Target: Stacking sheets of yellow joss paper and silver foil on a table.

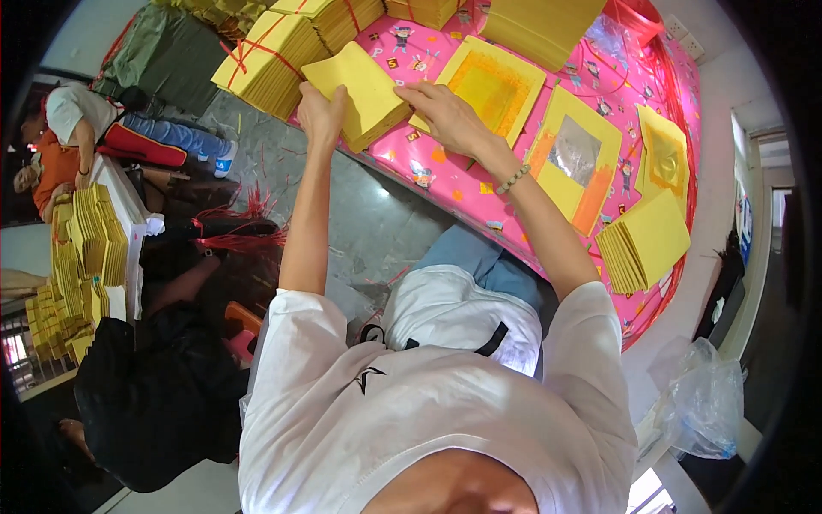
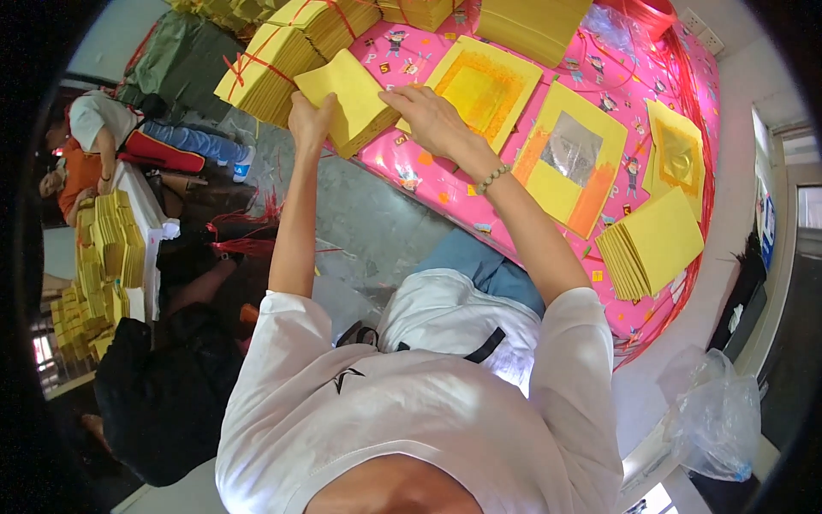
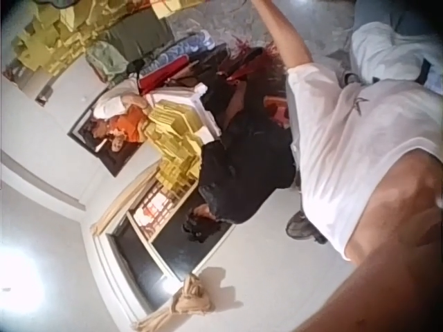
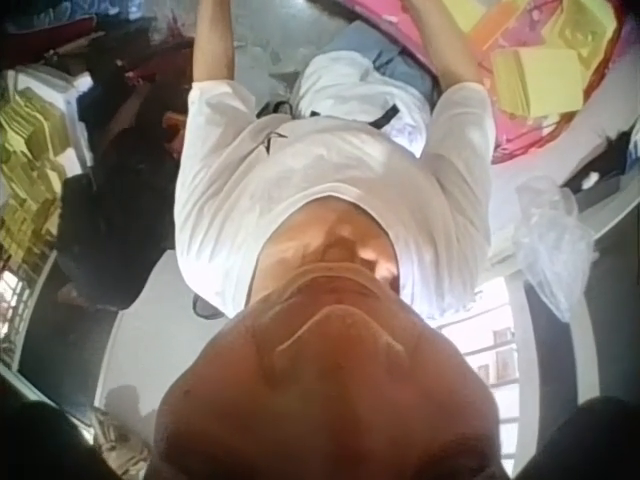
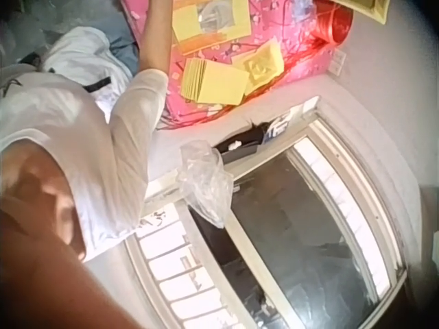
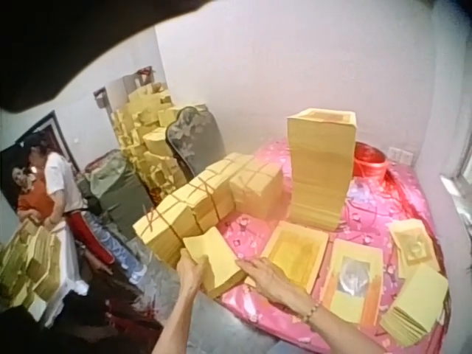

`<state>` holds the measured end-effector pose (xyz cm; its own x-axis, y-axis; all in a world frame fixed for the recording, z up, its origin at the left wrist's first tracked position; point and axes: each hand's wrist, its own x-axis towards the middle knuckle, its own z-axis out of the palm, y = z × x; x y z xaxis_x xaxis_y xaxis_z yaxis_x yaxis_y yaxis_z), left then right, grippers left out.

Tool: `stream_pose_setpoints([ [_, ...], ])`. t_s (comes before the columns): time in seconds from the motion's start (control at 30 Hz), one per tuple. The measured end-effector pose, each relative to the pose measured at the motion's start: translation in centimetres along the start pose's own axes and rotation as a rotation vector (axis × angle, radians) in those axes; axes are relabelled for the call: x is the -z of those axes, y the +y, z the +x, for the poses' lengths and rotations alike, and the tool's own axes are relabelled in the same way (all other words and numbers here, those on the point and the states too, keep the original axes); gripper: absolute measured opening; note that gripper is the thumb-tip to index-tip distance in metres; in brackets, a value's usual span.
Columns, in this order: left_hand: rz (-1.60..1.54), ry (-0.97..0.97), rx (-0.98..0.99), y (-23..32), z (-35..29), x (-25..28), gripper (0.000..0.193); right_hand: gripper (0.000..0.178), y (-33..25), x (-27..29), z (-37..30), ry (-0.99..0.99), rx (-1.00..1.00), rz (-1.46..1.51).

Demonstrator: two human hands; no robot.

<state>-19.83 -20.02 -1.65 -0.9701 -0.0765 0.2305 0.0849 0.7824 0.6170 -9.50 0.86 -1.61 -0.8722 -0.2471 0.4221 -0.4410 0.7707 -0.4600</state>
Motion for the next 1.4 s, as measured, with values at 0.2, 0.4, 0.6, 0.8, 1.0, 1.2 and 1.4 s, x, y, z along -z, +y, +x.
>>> stream_pose_setpoints([
  [0.2,0.068,0.099,-0.091,-1.8,0.1,-0.3,0.071,0.034,1.0,4.6,-3.3,0.113,-0.094,0.049],
  [0.4,0.017,0.134,-0.186,-2.4,0.4,0.4,0.067,0.031,0.0,7.6,-8.9,0.016,-0.319,-0.065],
  [0.6,-0.008,0.249,-0.404,0.0,-0.6,2.0,0.050,0.031,-1.3,7.3,-10.8,0.000,-0.237,-0.212],
  [0.8,-0.414,-0.165,-0.695,7.2,-6.0,3.0,0.024,0.021,-0.8,6.7,-11.3,0.040,-0.218,-0.195],
  [1.0,-0.259,-0.449,-1.021,7.9,-8.7,-0.5,0.024,0.018,-0.7,6.9,-10.8,0.043,-0.297,-0.070],
  [1.2,-0.206,-0.553,-0.920,7.2,-8.8,-2.6,0.016,0.022,-0.7,7.0,-10.3,0.047,-0.402,-0.020],
  [1.4,-0.232,-0.613,-0.845,7.5,-8.5,-2.5,0.011,0.024,-0.3,6.9,-10.2,0.052,-0.458,-0.015],
])
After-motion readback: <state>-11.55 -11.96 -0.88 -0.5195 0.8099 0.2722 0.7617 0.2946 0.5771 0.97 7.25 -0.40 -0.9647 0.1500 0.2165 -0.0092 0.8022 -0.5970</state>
